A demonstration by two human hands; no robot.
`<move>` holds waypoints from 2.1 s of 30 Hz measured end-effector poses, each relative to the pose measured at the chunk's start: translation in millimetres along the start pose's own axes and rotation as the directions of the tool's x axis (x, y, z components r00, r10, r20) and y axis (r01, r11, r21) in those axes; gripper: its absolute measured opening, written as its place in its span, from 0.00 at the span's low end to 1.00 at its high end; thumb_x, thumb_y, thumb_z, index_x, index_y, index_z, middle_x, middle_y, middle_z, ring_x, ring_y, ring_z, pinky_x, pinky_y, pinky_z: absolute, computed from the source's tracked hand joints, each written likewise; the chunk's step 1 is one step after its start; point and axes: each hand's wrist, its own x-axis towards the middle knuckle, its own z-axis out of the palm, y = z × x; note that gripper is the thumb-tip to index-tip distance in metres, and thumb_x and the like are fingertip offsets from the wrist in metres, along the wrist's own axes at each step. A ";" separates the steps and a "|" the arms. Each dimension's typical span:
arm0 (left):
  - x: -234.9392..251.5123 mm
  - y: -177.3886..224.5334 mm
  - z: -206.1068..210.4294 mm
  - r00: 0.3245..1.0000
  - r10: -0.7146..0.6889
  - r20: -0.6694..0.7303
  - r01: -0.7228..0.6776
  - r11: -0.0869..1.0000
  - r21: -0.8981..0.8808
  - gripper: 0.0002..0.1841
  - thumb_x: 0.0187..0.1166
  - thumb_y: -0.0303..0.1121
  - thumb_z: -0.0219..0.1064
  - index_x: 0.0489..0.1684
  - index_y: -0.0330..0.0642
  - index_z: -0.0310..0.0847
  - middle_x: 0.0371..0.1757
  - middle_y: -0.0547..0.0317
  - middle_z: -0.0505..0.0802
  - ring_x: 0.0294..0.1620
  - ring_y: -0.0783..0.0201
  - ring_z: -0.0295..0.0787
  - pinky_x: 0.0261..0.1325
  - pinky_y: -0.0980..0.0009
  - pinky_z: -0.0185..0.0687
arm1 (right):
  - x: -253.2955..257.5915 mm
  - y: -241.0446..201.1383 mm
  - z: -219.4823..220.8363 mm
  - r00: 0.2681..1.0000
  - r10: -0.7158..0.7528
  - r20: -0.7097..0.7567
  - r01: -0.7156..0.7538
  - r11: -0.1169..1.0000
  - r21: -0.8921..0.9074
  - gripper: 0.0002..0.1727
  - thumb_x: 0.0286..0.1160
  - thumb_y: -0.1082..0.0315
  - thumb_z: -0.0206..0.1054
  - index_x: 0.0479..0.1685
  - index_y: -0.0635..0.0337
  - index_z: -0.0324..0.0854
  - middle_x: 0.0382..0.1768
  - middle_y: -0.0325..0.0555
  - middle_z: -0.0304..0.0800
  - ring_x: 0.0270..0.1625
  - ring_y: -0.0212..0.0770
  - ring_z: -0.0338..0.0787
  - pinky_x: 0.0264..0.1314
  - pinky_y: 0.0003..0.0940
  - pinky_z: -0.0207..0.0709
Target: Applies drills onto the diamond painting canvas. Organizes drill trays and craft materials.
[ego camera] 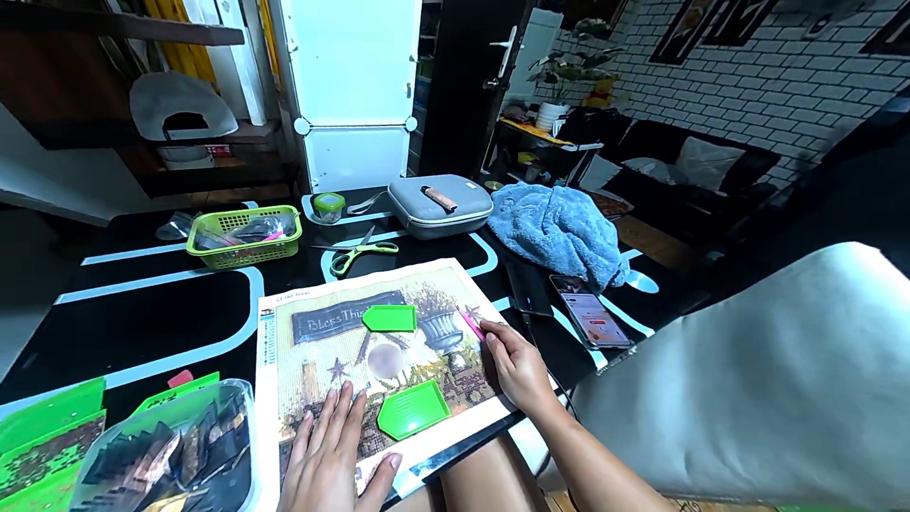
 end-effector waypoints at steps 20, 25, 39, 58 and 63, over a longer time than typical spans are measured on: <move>-5.7 -0.1 -6.1 0.998 0.043 -0.055 -0.051 0.988 -0.146 0.38 0.78 0.58 0.67 0.83 0.41 0.75 0.88 0.43 0.73 0.89 0.44 0.65 0.90 0.35 0.49 | 14.2 -13.7 -22.1 0.968 0.190 0.165 -0.213 0.968 0.131 0.17 0.85 0.64 0.59 0.64 0.60 0.85 0.55 0.44 0.94 0.55 0.34 0.91 0.62 0.38 0.83; -9.4 5.3 -2.5 0.909 0.197 -0.366 -0.257 0.958 -0.124 0.18 0.83 0.43 0.68 0.65 0.46 0.89 0.73 0.51 0.89 0.80 0.54 0.81 0.86 0.48 0.64 | 50.8 -31.8 -25.7 0.922 0.152 0.356 -0.114 0.985 -0.126 0.33 0.76 0.54 0.69 0.79 0.60 0.74 0.69 0.57 0.85 0.62 0.54 0.91 0.64 0.58 0.83; -113.7 -74.1 -124.4 0.703 -0.338 -0.626 0.220 0.940 -0.261 0.11 0.79 0.41 0.70 0.47 0.49 0.95 0.63 0.58 0.93 0.71 0.65 0.85 0.74 0.65 0.80 | 0.2 -194.3 118.2 0.356 -0.845 0.400 0.630 0.533 0.564 0.14 0.85 0.55 0.62 0.54 0.44 0.93 0.72 0.46 0.86 0.74 0.48 0.83 0.73 0.54 0.76; -109.2 -91.3 -83.4 0.755 -0.302 -0.581 0.288 0.950 -0.120 0.13 0.80 0.53 0.64 0.39 0.66 0.97 0.68 0.65 0.91 0.74 0.62 0.81 0.73 0.53 0.75 | 14.1 -257.2 166.8 0.029 -0.576 0.817 0.658 0.626 0.418 0.17 0.89 0.57 0.58 0.54 0.50 0.94 0.89 0.43 0.65 0.94 0.52 0.53 0.90 0.55 0.47; -111.1 -90.9 -80.3 0.754 -0.307 -0.581 0.282 0.950 -0.136 0.14 0.80 0.52 0.64 0.35 0.66 0.97 0.70 0.64 0.91 0.79 0.61 0.78 0.77 0.52 0.72 | 16.0 -259.6 168.5 0.038 -0.551 0.834 0.638 0.655 0.404 0.17 0.89 0.57 0.58 0.51 0.50 0.94 0.90 0.39 0.64 0.94 0.49 0.51 0.91 0.55 0.46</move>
